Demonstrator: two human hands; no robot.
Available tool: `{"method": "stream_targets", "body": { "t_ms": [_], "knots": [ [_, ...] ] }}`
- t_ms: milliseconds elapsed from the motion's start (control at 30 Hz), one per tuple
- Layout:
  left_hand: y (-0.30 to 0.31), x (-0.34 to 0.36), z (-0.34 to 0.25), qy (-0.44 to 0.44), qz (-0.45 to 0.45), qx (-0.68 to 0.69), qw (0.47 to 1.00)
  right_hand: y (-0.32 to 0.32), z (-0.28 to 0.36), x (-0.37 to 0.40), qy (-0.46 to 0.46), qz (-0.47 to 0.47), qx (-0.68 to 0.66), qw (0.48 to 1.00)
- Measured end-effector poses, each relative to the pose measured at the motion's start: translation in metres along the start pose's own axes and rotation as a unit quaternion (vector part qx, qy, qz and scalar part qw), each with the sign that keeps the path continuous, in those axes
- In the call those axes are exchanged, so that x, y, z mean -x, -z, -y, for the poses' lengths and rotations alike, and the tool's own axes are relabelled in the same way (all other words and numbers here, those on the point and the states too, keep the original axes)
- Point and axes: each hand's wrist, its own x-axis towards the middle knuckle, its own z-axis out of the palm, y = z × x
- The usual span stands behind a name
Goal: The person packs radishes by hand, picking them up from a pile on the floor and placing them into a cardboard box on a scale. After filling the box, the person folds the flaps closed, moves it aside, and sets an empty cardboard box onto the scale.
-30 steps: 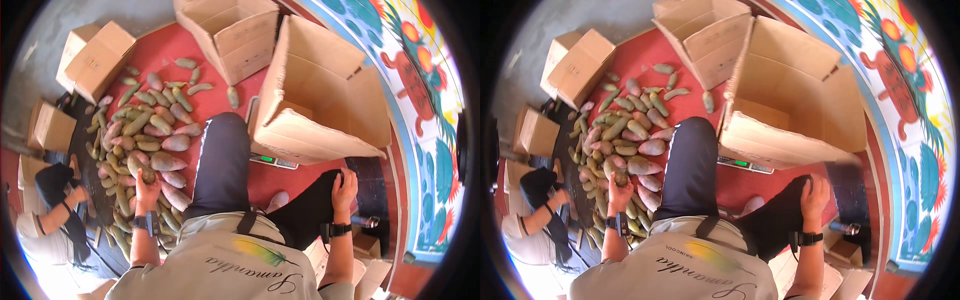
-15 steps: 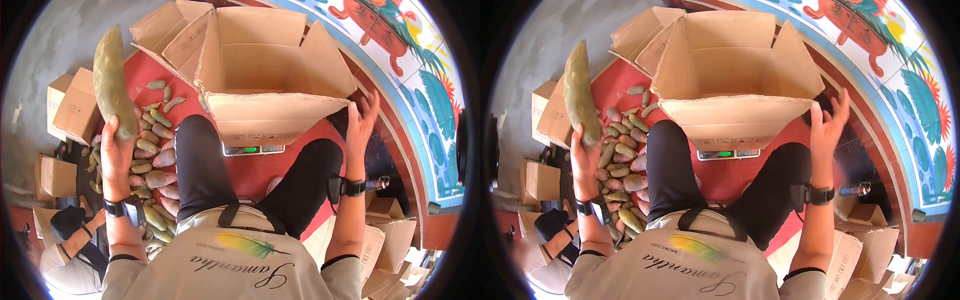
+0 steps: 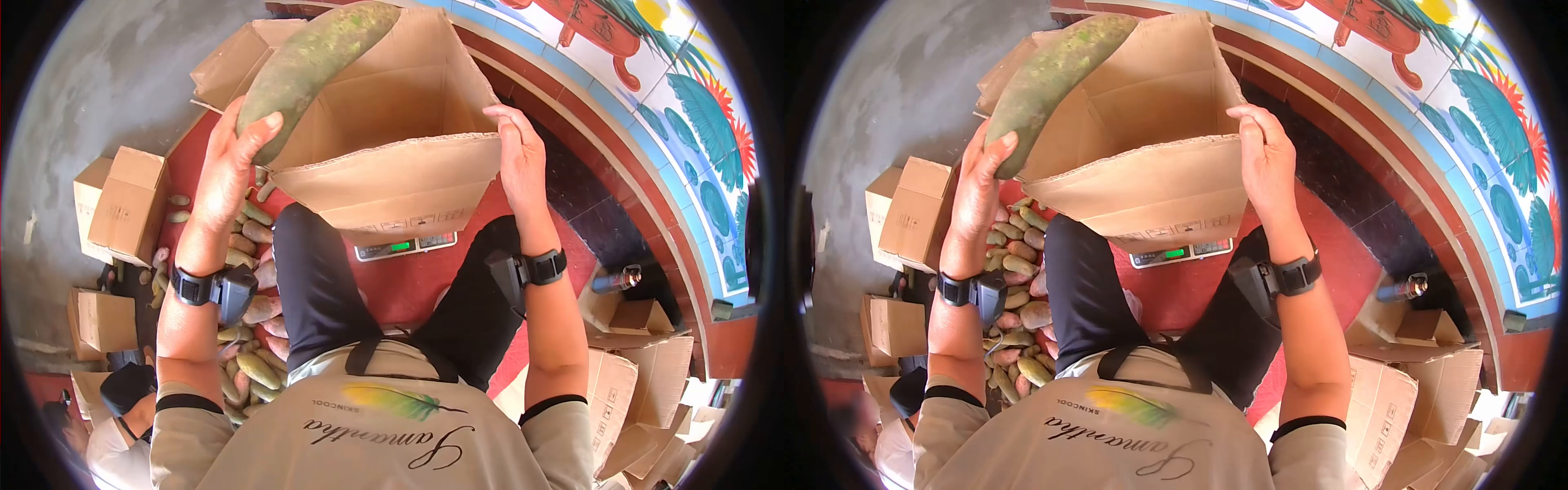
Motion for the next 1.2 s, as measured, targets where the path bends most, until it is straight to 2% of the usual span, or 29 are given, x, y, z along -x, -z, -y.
{"method": "stream_targets", "body": {
  "t_ms": [100,200,300,367,400,433,467,500,567,600,667,700,767,867,1000,1100,1167,1200],
  "knots": [
    [-0.010,-0.007,0.010,0.003,0.008,-0.038,0.999,0.000,-0.002,-0.004,-0.007,0.015,-0.044,0.999],
    [-0.020,-0.014,0.020,-0.002,-0.014,-0.026,1.000,0.000,-0.006,-0.008,0.048,0.051,-0.057,0.996],
    [-0.027,-0.025,0.017,-0.001,0.002,-0.060,0.998,0.005,-0.010,-0.011,0.018,0.067,-0.075,0.995],
    [-0.027,-0.041,0.021,-0.008,0.066,-0.190,0.980,0.006,-0.010,-0.011,0.020,0.065,-0.070,0.995],
    [-0.030,-0.045,0.023,-0.007,0.067,-0.191,0.979,0.006,-0.010,-0.010,0.023,0.062,-0.067,0.996],
    [-0.036,-0.049,0.024,-0.007,0.090,-0.250,0.964,0.005,-0.012,-0.010,0.022,0.060,-0.068,0.996],
    [-0.041,-0.053,0.024,-0.008,0.114,-0.307,0.945,0.004,-0.015,-0.010,0.048,0.044,-0.061,0.996],
    [-0.044,-0.056,0.023,-0.010,0.116,-0.308,0.944,0.004,-0.016,-0.010,0.075,0.028,-0.052,0.995],
    [-0.051,-0.061,0.021,0.033,0.201,-0.409,0.890,0.003,-0.018,-0.010,0.088,0.011,-0.044,0.995],
    [-0.050,-0.066,0.028,0.032,0.205,-0.409,0.889,0.003,-0.019,-0.009,0.102,-0.002,-0.036,0.994],
    [-0.044,-0.076,0.049,-0.037,0.256,-0.449,0.855,0.004,-0.019,-0.008,0.096,-0.001,-0.040,0.995],
    [-0.046,-0.078,0.047,-0.037,0.258,-0.449,0.855,0.003,-0.019,-0.008,0.093,0.003,-0.044,0.995],
    [-0.049,-0.081,0.042,0.027,0.366,-0.432,0.824,0.001,-0.021,-0.010,0.095,-0.003,-0.049,0.994],
    [-0.048,-0.088,0.059,-0.006,0.405,-0.440,0.801,-0.002,-0.021,-0.011,0.102,-0.012,-0.049,0.993],
    [-0.050,-0.094,0.064,-0.012,0.421,-0.409,0.810,-0.002,-0.021,-0.011,0.106,-0.021,-0.041,0.993],
    [-0.050,-0.094,0.063,0.000,0.394,-0.375,0.839,-0.003,-0.020,-0.011,0.107,-0.031,-0.028,0.993],
    [-0.050,-0.091,0.052,0.005,0.306,-0.387,0.870,-0.003,-0.020,-0.012,0.103,-0.029,-0.025,0.994],
    [-0.049,-0.090,0.048,0.005,0.307,-0.387,0.870,-0.003,-0.020,-0.012,0.101,-0.027,-0.022,0.994]
  ]
}}
